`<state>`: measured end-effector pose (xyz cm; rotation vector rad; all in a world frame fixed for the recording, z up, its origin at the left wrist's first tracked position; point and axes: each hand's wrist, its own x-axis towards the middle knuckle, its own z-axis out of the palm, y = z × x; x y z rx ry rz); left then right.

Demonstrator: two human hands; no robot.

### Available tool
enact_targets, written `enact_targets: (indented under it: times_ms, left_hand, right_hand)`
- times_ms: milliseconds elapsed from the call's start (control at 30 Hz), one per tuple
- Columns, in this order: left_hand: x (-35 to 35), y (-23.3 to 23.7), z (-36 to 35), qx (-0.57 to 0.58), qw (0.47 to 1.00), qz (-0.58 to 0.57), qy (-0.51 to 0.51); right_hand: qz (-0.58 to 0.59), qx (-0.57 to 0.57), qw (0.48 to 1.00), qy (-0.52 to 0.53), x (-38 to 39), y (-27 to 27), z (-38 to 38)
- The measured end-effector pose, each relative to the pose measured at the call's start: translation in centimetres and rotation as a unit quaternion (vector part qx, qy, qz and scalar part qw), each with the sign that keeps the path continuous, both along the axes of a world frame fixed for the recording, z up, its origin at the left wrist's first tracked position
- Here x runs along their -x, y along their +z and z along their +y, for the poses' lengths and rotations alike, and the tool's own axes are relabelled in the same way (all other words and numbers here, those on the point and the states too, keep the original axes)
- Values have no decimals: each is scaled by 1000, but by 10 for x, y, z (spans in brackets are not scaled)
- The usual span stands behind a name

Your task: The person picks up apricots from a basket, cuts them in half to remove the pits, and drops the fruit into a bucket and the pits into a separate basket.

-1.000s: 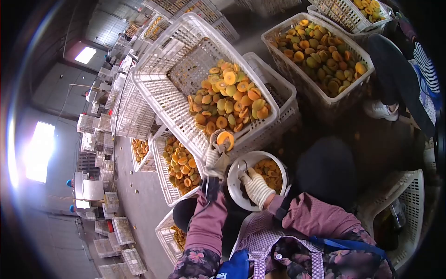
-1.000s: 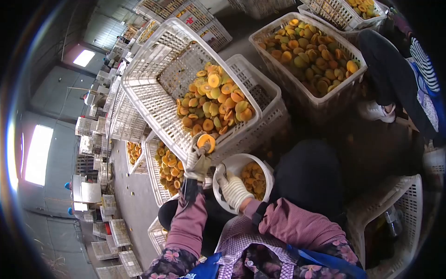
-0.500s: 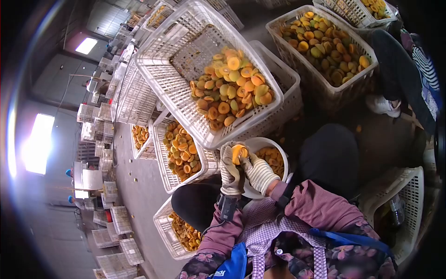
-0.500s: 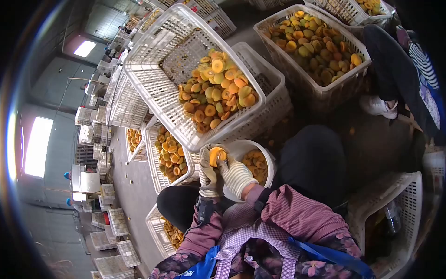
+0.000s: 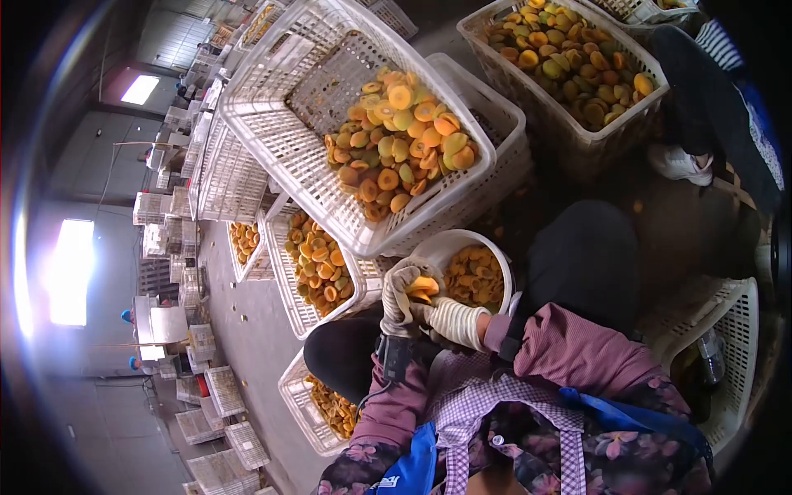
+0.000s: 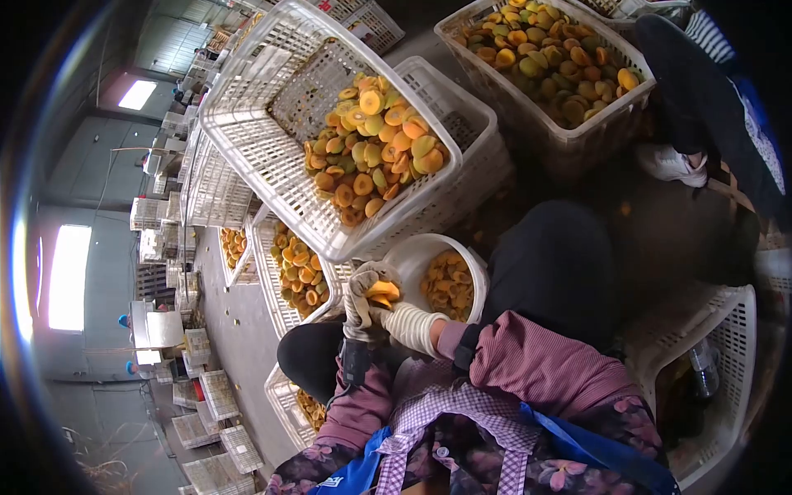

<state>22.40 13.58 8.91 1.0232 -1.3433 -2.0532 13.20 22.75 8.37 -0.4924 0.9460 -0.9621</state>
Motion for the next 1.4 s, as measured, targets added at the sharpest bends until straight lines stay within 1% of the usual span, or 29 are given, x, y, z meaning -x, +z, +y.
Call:
enact_targets:
  times_ms: [33, 67, 133, 167, 200, 233, 300, 367, 400, 433, 467, 500, 533, 567, 600, 700, 800, 833, 867, 933, 1000, 1033, 1067, 1133, 1167, 1233, 1267, 1333, 1400]
  left_hand:
    - [4, 11, 5, -46, 997, 46, -42]
    - [6, 10, 3, -47, 997, 47, -42]
    - [4, 4, -3, 80, 989, -62, 105]
    - [-11, 4, -7, 454, 856, -244, 38]
    - [-24, -10, -33, 325, 930, -129, 116]
    - [-36, -23, -59, 198, 957, 8, 212]
    - [-39, -15, -89, 446, 870, -163, 137]
    - [-30, -10, -118, 649, 691, -314, 46]
    - [-4, 12, -112, 530, 801, -276, 19]
    - [21, 35, -105, 397, 885, -240, 19]
    - [25, 5, -130, 593, 751, -284, -56]
    - [7, -100, -225, 266, 949, -163, -47]
    - [48, -96, -216, 328, 828, -422, -173]
    - [88, -97, -211, 380, 613, -603, -341]
    - [89, -95, -209, 382, 615, -599, -342]
    - [79, -88, -196, 373, 731, -540, -188]
    - [68, -81, -194, 343, 780, -475, -218]
    - [78, -32, -156, 354, 802, -432, -212]
    - [73, -26, -141, 355, 801, -433, -213]
    - [56, -24, -112, 292, 930, -211, -74]
    - [50, -1, -60, 138, 990, -4, -2]
    - [42, -1, -51, 74, 997, 14, -10]
    - [44, 9, -32, 25, 998, 51, 7]
    - [34, -12, -13, 214, 975, -5, 53]
    - [28, -16, -18, 216, 975, -4, 56]
    - [18, -21, -28, 1, 991, 133, -16]
    - [17, -22, -24, 3, 991, 134, -16]
    - [17, -29, -11, 150, 984, 92, 17]
    - [21, -26, -5, 146, 985, 86, 37]
  right_hand:
    - [-82, -30, 996, -25, 3, 16, 7]
    - [-81, -30, 996, -26, 3, 11, 6]
    - [-161, -77, 980, 83, 3, -4, 6]
    - [-158, -77, 981, 84, 6, 3, 7]
    - [-155, -86, 981, 76, 8, 16, 11]
    - [-153, -95, 981, 68, 11, 30, 15]
    - [-93, -130, 987, 3, 12, 45, 16]
    - [-105, -166, 978, -63, 2, 21, 4]
    - [-118, -207, 964, -121, -4, 7, -3]
    - [-126, -152, 967, -162, -8, -6, -8]
    - [-124, -152, 967, -162, -8, -6, -12]
    - [-113, -152, 968, -164, -7, -6, -16]
    - [-101, -153, 969, -165, -6, -6, -18]
    - [-117, -149, 969, -160, -11, -16, -21]
    - [-118, -161, 967, -156, -9, -13, -23]
    - [-118, -162, 970, -139, -10, -11, -25]
    - [-100, -137, 973, -157, -16, -18, -29]
    - [-76, -123, 968, -205, -15, -19, -30]
    - [-52, -109, 960, -253, -14, -19, -30]
    - [25, -77, 954, -289, -6, -13, -29]
    - [147, -29, 954, -261, -1, -17, -30]
    - [232, 26, 937, -261, -7, -38, -33]
    - [232, 28, 938, -257, -6, -35, -29]
    - [266, 60, 933, -235, -2, -25, -21]
    - [273, 63, 931, -234, -3, -26, -20]
    - [289, 68, 926, -231, -2, -24, -18]
    - [303, 68, 922, -231, 0, -19, -17]
    - [335, 59, 918, -203, 6, -10, -13]
    - [366, 49, 913, -176, 10, -1, -10]
